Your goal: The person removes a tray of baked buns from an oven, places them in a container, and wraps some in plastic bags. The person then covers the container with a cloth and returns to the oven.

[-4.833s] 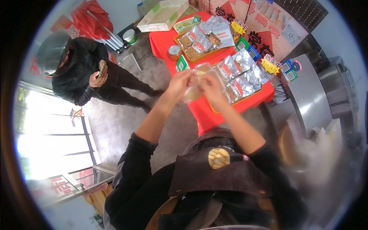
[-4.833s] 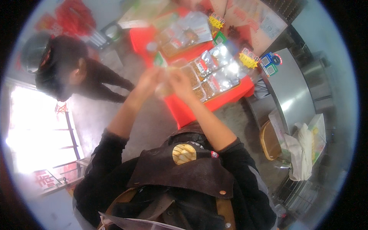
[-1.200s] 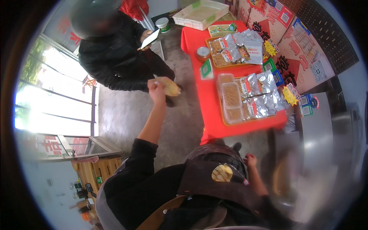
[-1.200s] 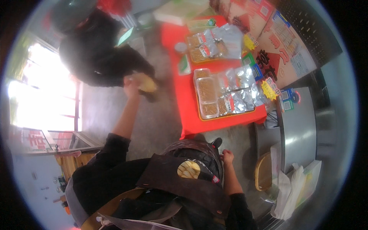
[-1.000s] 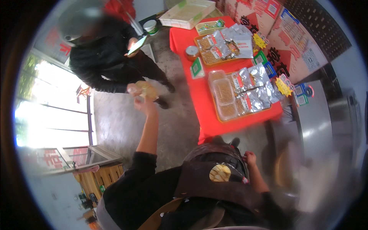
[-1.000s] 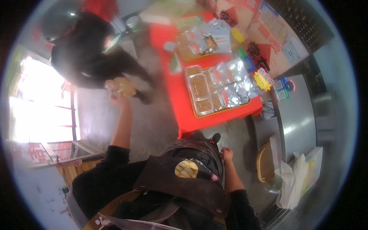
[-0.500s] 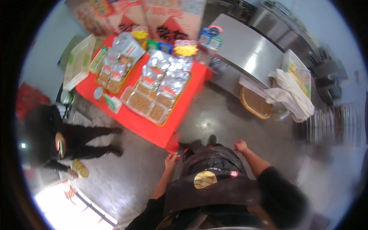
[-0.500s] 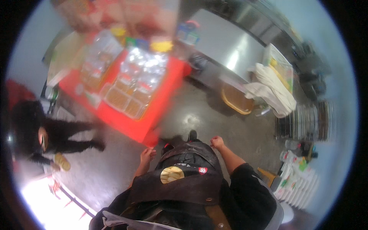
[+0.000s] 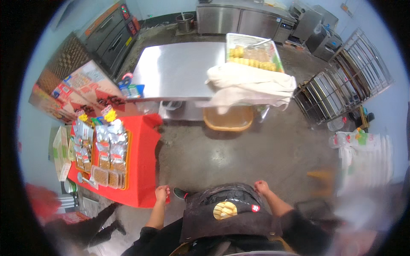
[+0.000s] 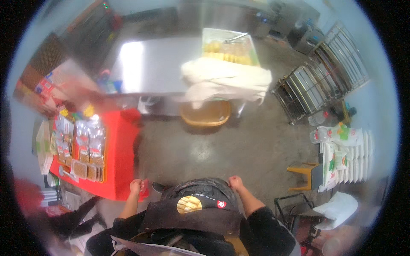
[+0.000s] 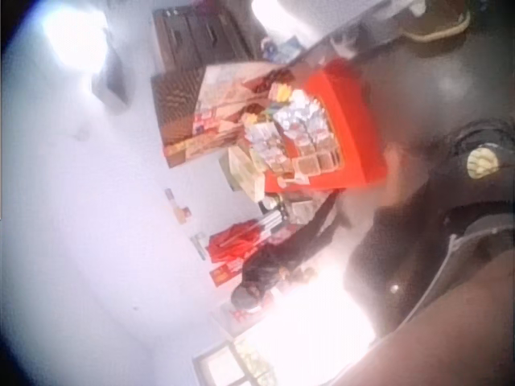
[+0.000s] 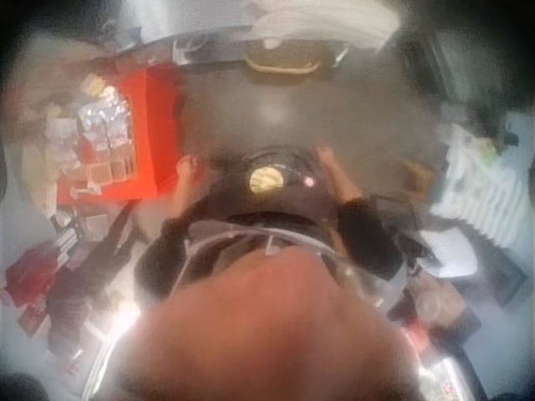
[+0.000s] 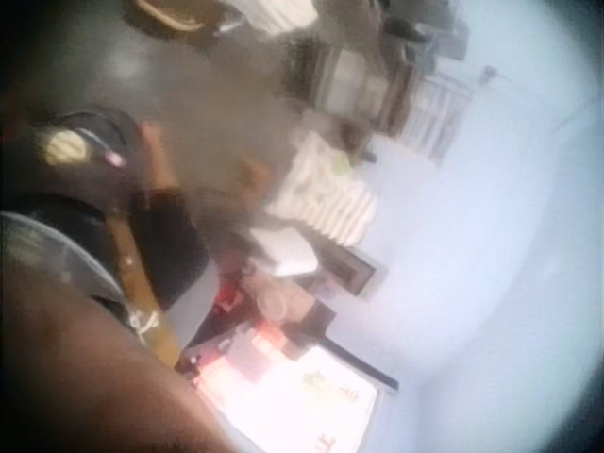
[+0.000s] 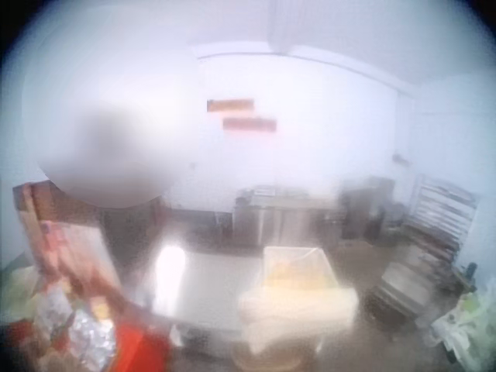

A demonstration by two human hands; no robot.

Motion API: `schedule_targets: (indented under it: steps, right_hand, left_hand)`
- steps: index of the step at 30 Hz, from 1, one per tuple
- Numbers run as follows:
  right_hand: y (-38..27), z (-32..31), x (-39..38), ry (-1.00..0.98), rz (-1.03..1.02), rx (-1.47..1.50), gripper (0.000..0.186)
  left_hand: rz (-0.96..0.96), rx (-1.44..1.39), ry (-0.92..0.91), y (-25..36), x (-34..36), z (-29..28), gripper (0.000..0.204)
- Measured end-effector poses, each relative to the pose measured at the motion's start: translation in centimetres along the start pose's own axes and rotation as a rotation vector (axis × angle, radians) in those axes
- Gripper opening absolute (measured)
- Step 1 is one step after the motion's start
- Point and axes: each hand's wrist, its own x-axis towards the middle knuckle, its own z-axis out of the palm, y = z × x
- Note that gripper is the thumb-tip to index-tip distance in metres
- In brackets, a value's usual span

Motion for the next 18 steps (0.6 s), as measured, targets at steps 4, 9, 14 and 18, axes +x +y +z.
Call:
schedule_targets:
  steps: [4,9,14,18]
  right_hand:
    - [1.9,-15.3,1.8,0.154,0.072,0.235,0.012]
    - [-8.4,-32.2,7.1,0.269,-0.062,0.435,0.014]
    - [-26.5,-46.1,15.8,0.381,-0.380,0.466,0.020]
    - [-41.4,-56.2,21.1,0.393,-0.455,0.381,0.018]
  left_hand:
    - [0.056,0.175,-0.016,7.4,-3.7,17.9,0.020]
    - [0.419,0.505,-0.032,20.7,-4.8,38.2,0.024]
    - [1.189,0.540,0.178,36.5,-1.7,58.0,0.043]
    - [1.427,0.701,0.187,47.9,0.1,72.2,0.052]
